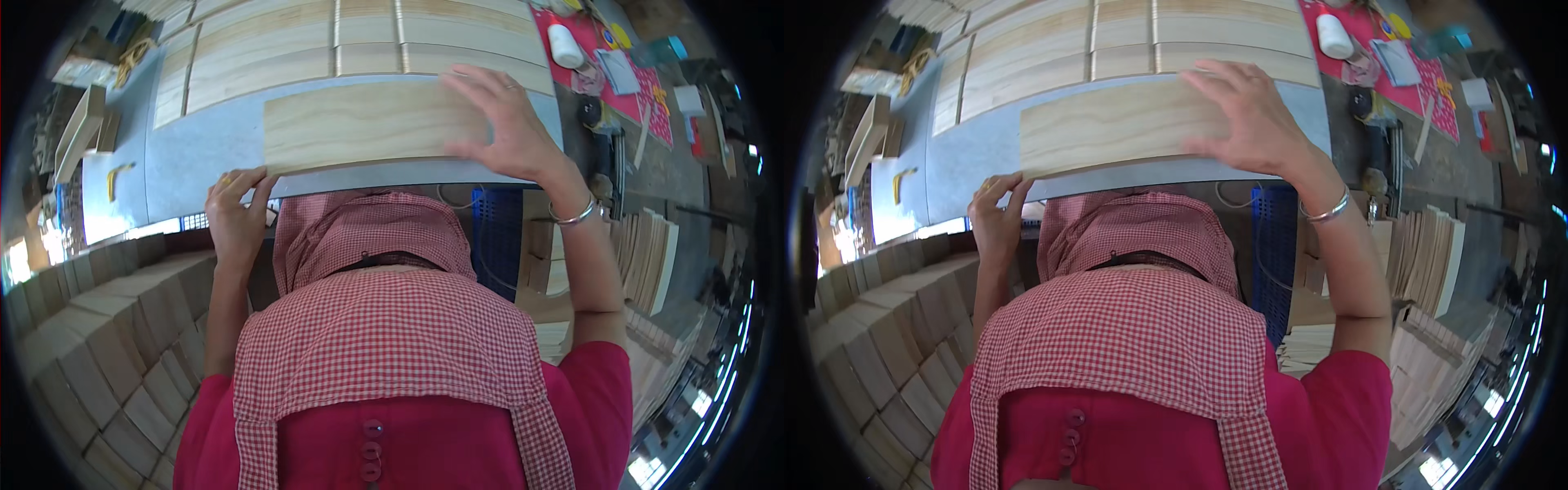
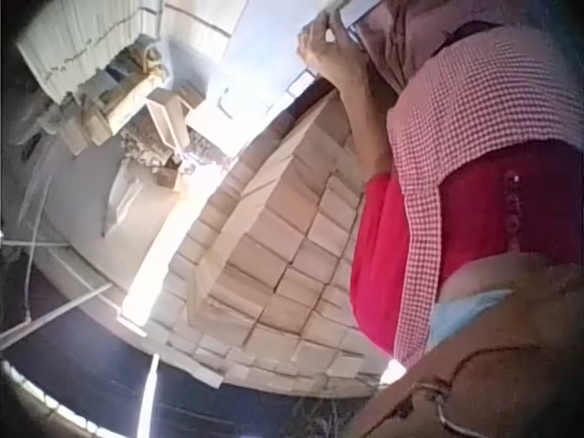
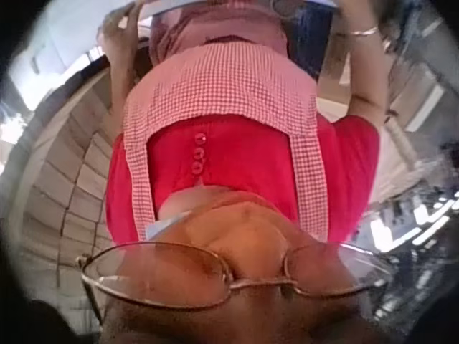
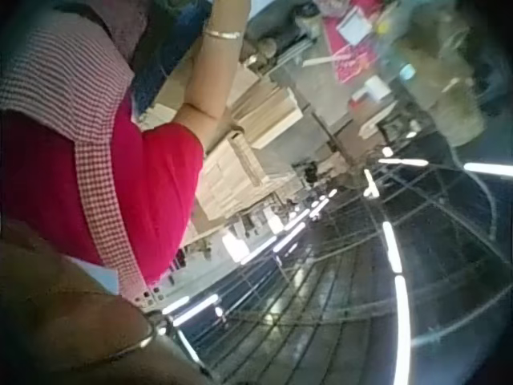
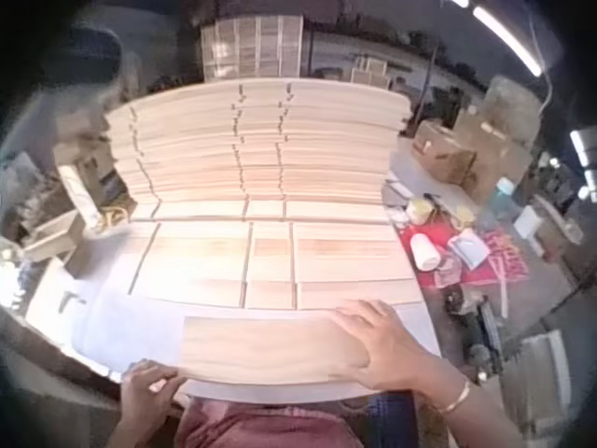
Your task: The person assembles small wooden boxes by applying glue to the edges of a rectangular frame and attaching a wooden panel to the bottom. They use a pneumatic nail gun to secure the pieces together. The process is repeated for multiple units, with finished boxes being stacked on a nearby pile.
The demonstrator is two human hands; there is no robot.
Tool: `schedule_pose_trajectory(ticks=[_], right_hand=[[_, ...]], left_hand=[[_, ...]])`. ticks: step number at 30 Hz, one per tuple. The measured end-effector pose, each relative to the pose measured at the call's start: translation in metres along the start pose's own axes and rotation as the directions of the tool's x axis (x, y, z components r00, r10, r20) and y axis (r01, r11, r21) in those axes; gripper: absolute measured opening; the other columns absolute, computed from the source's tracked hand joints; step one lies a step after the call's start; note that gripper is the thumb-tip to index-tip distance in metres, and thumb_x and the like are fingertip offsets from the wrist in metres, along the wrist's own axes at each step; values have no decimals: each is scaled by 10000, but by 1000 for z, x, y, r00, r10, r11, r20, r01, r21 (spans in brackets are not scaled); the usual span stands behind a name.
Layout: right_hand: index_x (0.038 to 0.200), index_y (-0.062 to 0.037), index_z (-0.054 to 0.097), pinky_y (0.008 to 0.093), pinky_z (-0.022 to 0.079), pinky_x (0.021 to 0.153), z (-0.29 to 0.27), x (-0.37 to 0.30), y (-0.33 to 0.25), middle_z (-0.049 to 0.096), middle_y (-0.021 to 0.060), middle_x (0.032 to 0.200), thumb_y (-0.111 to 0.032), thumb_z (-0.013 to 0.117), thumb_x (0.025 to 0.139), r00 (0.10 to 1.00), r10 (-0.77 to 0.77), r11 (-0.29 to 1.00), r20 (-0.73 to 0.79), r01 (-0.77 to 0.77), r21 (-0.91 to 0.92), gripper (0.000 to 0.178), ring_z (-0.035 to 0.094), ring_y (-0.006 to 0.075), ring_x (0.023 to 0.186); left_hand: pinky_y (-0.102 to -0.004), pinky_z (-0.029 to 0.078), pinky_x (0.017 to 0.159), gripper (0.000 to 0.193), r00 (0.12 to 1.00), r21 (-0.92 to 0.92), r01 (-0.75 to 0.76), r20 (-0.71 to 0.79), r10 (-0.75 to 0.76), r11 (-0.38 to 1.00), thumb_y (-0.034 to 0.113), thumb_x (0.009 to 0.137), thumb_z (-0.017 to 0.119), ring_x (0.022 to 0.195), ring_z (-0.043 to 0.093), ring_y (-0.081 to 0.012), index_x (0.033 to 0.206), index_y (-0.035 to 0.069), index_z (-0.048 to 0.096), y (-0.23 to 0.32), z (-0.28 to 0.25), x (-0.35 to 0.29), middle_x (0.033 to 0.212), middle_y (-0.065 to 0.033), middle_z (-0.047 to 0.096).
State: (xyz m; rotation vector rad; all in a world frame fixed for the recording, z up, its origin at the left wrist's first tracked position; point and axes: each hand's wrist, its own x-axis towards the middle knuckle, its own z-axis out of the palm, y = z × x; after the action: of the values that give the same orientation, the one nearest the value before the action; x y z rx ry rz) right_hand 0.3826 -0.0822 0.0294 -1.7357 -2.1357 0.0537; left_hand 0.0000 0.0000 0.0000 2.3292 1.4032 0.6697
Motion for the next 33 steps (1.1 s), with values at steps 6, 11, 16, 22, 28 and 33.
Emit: schedule_pose_trajectory(ticks=[6, 11, 16, 22, 28, 33], right_hand=[[990, -46, 703, 367, 535, 703, -6, -77, 5, 675, 104, 901, -124, 751, 853, 904, 418, 885, -90, -383, 266, 165, 680, 272, 759], [1010, -6, 703, 330, 522, 637, 7, -85, -18, 690, 107, 874, -88, 761, 855, 896, 439, 871, -57, -410, 271, 184, 685, 210, 721], [894, -11, 694, 389, 509, 632, 11, -76, -18, 662, 112, 826, -121, 744, 867, 919, 383, 911, -93, -359, 203, 124, 654, 298, 701], [823, -21, 647, 414, 495, 613, 12, -76, -8, 608, 113, 767, -98, 717, 869, 946, 309, 928, -99, -277, 249, 114, 626, 320, 680], [810, -30, 617, 410, 495, 604, 20, -82, -3, 587, 107, 760, -96, 715, 864, 959, 259, 947, -113, -230, 223, 129, 625, 311, 682], [895, -19, 671, 389, 501, 618, 12, -80, 7, 629, 108, 813, -101, 713, 872, 965, 256, 927, -49, -230, 297, 95, 642, 303, 702]], left_hand=[[-373, 472, 871, 137, 1000, -14, -11, -18, 10, 1000, 125, 857, 783, 823, 676, -218, 948, 22, 771, 4, 7, 0, 884, -80, 744], [-373, 473, 873, 131, 1000, -10, 1, 7, -1, 1000, 120, 854, 784, 828, 673, -227, 943, 24, 770, 6, 5, 3, 882, -89, 739], [-379, 472, 870, 126, 1000, 44, -10, 18, 9, 999, 104, 843, 788, 836, 663, -249, 927, 13, 761, 9, 2, 4, 870, -103, 725], [-390, 467, 844, 122, 998, 107, -50, 46, 45, 993, 106, 845, 786, 826, 648, -260, 924, 18, 755, 11, 1, 6, 854, -107, 713], [-396, 485, 830, 120, 997, 135, -58, 50, 52, 989, 116, 852, 782, 816, 660, -268, 922, 23, 755, 10, 2, 5, 848, -108, 718], [-410, 522, 801, 194, 949, 349, -21, 300, -91, 937, 181, 827, 819, 781, 699, -294, 920, 27, 746, 27, -26, 24, 877, -116, 737]])
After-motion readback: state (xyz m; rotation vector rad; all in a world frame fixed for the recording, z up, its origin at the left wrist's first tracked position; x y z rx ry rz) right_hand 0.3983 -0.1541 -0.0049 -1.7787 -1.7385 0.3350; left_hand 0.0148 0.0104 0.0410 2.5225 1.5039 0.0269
